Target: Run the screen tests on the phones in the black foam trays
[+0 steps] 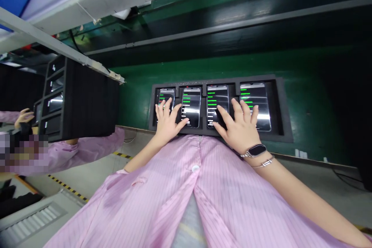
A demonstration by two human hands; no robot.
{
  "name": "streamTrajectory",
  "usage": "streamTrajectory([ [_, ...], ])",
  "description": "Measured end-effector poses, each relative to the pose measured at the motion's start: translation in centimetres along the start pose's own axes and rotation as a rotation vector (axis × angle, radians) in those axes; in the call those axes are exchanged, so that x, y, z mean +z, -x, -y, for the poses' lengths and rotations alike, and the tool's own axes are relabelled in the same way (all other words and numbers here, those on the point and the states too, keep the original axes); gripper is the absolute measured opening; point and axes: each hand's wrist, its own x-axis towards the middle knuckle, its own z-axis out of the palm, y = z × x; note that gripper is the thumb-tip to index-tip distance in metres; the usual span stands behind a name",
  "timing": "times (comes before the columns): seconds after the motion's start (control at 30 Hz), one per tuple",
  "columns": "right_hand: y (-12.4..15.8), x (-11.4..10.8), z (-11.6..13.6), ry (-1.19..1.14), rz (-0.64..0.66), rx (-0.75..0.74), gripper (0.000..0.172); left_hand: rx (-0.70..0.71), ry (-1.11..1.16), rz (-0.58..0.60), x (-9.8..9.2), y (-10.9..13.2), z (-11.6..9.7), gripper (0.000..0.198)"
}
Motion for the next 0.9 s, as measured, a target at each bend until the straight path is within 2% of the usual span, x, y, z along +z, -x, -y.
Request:
streamTrajectory([
  [0.13,-0.3,0.4,0.0,0.002,0.037,0.003,0.058,0.032,0.003,-0.001,0.2,-0.2,0.0,0.059],
  [0.27,-0.1,-0.3,-0.5,0.000,0.063,0.029,0.064,0.018,-0.004,0.024,0.1,-0.3,0.0,0.059],
  [0.4,1.4,-2.1,-2.7,0.060,-0.007,0.186,0.074,0.001,0.001,0.033,0.1,-0.3,0.1,0.063],
  [0.5,2.6,-3.0,-4.5,0.089,0.018,0.333,0.081,0.010,0.014,0.035,0.4,-0.5,0.0,0.063],
  [0.63,3.0,-3.0,-5.4,0.092,0.048,0.365,0.082,0.006,0.035,0.022,0.7,-0.5,0.0,0.059],
  [0.7,2.8,-2.9,-5.3,0.083,0.033,0.346,0.083,-0.007,0.048,-0.026,0.4,-0.4,0.8,0.065],
  [0.8,2.7,-2.7,-5.0,0.049,-0.022,0.313,0.083,-0.057,0.067,-0.140,-0.6,0.2,3.4,0.074],
  [0.9,2.7,-2.5,-4.6,0.001,-0.080,0.291,0.070,-0.133,0.071,-0.193,-1.2,1.3,6.6,0.075],
])
